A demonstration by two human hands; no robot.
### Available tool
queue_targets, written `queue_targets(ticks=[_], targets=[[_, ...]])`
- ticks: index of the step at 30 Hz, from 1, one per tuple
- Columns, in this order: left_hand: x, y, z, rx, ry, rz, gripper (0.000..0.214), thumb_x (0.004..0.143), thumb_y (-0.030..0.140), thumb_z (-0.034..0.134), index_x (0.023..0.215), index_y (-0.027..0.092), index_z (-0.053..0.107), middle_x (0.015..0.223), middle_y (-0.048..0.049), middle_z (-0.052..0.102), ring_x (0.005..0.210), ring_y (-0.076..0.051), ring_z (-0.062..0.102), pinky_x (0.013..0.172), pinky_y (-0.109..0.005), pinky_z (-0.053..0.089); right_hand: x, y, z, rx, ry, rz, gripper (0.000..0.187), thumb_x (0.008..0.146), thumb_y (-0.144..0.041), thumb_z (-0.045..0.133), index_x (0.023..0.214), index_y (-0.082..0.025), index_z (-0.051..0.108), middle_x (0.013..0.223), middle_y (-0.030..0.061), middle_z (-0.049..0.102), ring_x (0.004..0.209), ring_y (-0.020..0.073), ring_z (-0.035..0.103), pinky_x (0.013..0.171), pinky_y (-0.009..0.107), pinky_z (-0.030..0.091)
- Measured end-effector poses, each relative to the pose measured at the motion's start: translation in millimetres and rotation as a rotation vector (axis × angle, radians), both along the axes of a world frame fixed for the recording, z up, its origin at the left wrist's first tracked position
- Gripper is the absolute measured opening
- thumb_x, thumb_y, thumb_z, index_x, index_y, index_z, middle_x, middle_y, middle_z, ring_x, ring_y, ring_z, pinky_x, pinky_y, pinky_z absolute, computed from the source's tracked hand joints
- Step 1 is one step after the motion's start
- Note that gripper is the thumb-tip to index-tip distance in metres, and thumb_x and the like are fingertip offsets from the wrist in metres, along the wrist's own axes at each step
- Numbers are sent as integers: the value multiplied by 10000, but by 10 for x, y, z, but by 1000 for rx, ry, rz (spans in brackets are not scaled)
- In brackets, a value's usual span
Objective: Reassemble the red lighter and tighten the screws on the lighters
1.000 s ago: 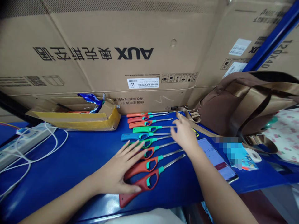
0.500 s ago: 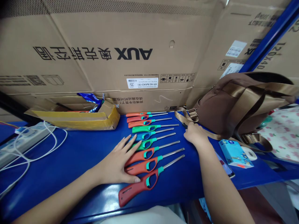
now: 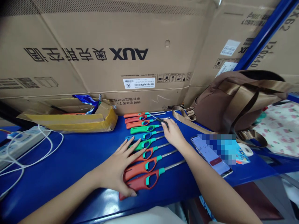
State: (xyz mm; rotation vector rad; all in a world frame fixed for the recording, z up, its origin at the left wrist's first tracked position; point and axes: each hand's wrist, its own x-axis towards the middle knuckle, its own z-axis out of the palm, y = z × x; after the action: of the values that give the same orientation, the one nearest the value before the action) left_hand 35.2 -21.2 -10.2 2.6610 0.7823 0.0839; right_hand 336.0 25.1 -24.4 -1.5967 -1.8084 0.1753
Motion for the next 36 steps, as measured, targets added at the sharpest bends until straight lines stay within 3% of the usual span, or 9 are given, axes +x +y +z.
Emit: queue_targets(ticks=[6,12,15,18,21,25,29,32,36], targets=[[-46,66,-10,-12,-2,-26,1251,586,827,711,1603,350,160,1693,-81,78,1516,-500,6,1186,-718,107,-152,-81,-92,-149,-97,283,459,1016,-407,341,1381,-182,507,1493,171,517,1439,302,424,1192,584,306],[-63,61,-57,-6,-11,-24,1248,584,778,750,1602,348,171,1694,-92,63,1513,-508,5,1183,-724,92,-279,-104,-90,-242,-125,413,534,1039,-406,286,1503,-160,379,1558,183,434,1491,283,325,1222,603,232],[-67,43,-54,0,-20,-22,1232,595,742,766,1601,345,177,1692,-104,69,1519,-494,19,1185,-717,94,-345,-130,34,-135,-27,400,432,1017,-383,392,1381,-188,519,1442,164,575,1383,298,503,1168,596,348],[-104,10,11,25,-73,-44,1201,609,729,764,1594,306,222,1683,-133,112,1516,-489,82,1183,-714,95,-367,-210,252,3,238,251,299,967,-393,537,1167,-196,641,1084,104,749,1023,267,721,947,489,557],[-185,-31,104,41,-194,-91,1077,603,690,786,1513,266,393,1609,-155,309,1454,-445,284,1179,-645,212,-366,-370,479,135,543,192,251,909,-384,657,1093,-214,667,876,26,716,747,172,700,742,335,584],[-307,-97,113,-35,-297,-125,610,658,527,807,1166,237,633,1214,-100,622,1076,-273,600,970,-420,467,-458,-719,687,242,805,238,170,926,-403,645,913,-234,655,885,1,597,569,85,516,506,231,469],[-364,-178,8,-63,-377,-118,485,743,455,764,1146,216,637,1101,-73,652,986,-215,634,875,-319,501,-758,-1073,779,33,564,444,230,967,-403,568,861,-209,627,955,47,577,640,112,569,470,236,451],[-371,-224,-44,-9,-401,-99,481,777,438,738,1182,205,627,1095,-69,665,982,-210,645,856,-295,509,-1053,-1215,719,76,385,425,86,926,-314,650,940,-232,628,853,19,657,771,157,648,661,270,534],[-382,-233,-78,32,-361,-115,377,800,405,709,1119,210,659,959,-28,701,823,-176,675,712,-260,505,-1336,-1274,499,211,427,309,274,883,-254,703,1116,-253,559,863,-13,686,691,128,658,679,257,552]])
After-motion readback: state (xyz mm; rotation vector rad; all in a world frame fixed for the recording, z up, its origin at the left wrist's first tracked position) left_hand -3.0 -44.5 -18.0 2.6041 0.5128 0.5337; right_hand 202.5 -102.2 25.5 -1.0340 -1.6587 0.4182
